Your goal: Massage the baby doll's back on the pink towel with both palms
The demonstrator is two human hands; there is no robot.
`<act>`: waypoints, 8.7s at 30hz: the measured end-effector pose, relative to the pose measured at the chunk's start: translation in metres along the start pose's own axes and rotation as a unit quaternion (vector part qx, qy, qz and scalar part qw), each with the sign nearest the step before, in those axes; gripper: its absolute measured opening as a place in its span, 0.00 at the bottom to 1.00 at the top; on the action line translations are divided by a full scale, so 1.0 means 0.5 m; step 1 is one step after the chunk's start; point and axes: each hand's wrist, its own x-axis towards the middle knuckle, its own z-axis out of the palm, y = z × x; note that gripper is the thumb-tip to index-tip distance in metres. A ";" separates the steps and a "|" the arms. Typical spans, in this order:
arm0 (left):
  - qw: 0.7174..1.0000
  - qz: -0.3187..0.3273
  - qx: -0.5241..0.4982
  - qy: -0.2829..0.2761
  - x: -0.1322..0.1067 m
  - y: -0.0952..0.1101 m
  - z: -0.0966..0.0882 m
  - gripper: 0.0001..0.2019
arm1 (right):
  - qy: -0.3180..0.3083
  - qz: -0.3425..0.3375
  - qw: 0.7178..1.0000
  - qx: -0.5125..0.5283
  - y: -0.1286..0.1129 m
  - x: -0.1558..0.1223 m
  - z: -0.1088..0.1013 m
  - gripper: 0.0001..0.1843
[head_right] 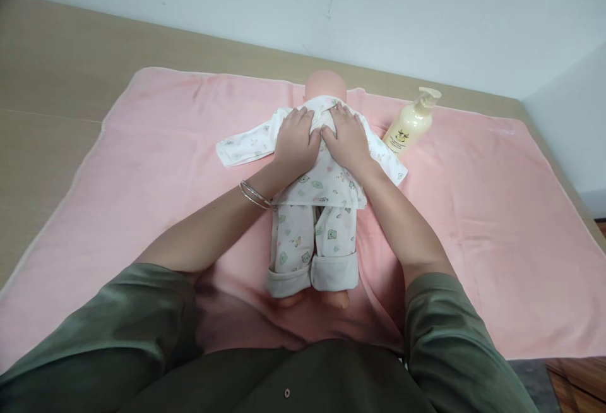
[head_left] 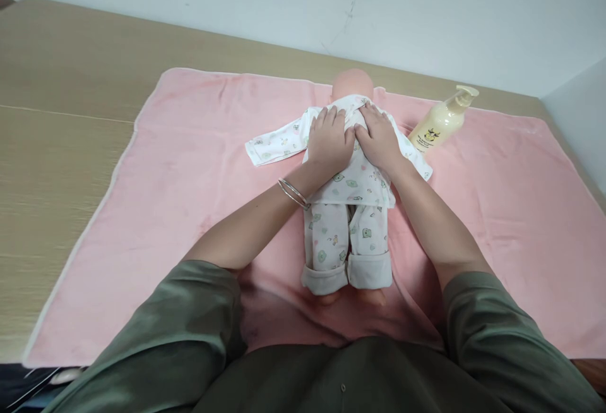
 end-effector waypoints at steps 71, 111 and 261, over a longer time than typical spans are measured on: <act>0.997 0.009 0.063 -0.037 -0.003 0.019 -0.014 0.27 | -0.036 0.034 0.997 -0.051 -0.043 -0.014 -0.024 0.31; 0.999 0.017 -0.036 0.031 0.020 -0.043 0.008 0.25 | 0.012 0.023 1.000 0.000 -0.021 -0.012 0.004 0.29; 0.998 0.009 0.017 0.056 0.010 -0.029 -0.019 0.23 | 0.078 -0.030 0.997 -0.007 -0.044 -0.026 -0.010 0.26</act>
